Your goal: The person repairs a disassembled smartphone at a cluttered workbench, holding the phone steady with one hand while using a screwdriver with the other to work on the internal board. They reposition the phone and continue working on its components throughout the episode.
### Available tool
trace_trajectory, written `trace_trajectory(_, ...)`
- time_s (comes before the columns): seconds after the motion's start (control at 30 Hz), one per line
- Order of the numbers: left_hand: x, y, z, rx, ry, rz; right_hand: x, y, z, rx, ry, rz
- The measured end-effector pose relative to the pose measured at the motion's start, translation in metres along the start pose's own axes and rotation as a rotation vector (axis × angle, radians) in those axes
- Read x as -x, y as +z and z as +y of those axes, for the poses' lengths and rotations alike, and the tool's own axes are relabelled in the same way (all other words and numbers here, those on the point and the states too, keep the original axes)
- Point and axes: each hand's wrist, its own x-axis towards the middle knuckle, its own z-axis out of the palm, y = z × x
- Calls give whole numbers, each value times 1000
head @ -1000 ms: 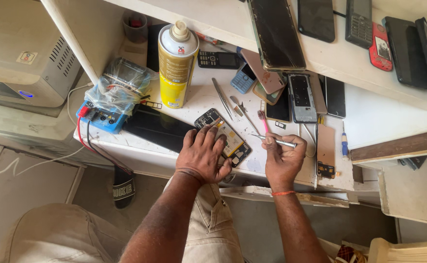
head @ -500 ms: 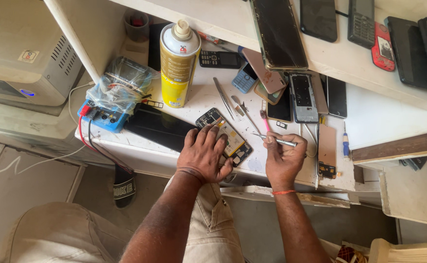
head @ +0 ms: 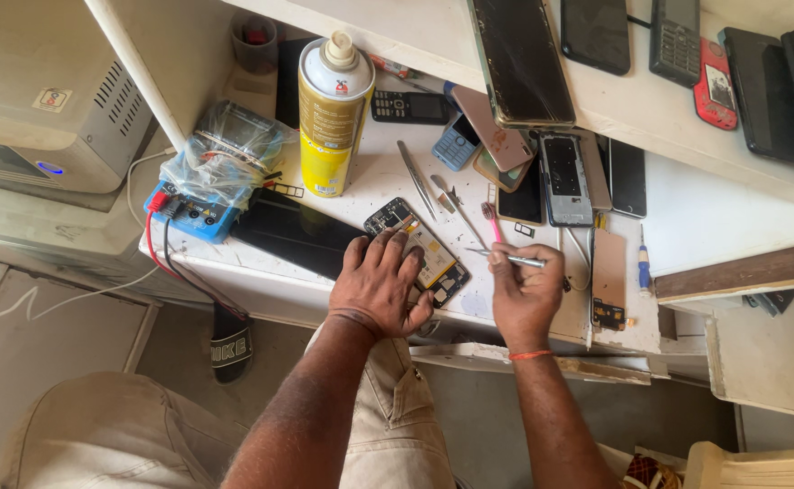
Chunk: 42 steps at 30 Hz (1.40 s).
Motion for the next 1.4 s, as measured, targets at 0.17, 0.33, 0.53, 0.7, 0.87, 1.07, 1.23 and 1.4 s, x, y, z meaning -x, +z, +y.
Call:
trace_trajectory(0.17,0,-1,-1,6,3,-15,2,1,0,-95,37,32)
trace_trajectory(0.33,-1,0,-1,6,5,-5,0,-1,-2,-115,67,65)
trace_trajectory(0.53,0,1,-1,13,8,2,5,-14,-5,-58,-14,51)
trace_trajectory(0.7,0,1,-1,0,7,4,7,-14,-5,-32,-15,57)
trace_trajectory(0.87,-1,0,0,-2,-3,-17,5,-6,-9,22,-39,39)
trace_trajectory(1.07,-1,-1,0,0,-9,-37,0,1,-21,142,-75,25)
trace_trajectory(1.23,-2,-2,0,-2,-9,-50,-2,0,-26,197,-70,10)
trace_trajectory(1.4,-2,-1,0,-13,-9,-56,-1,-3,-23,152,-67,14)
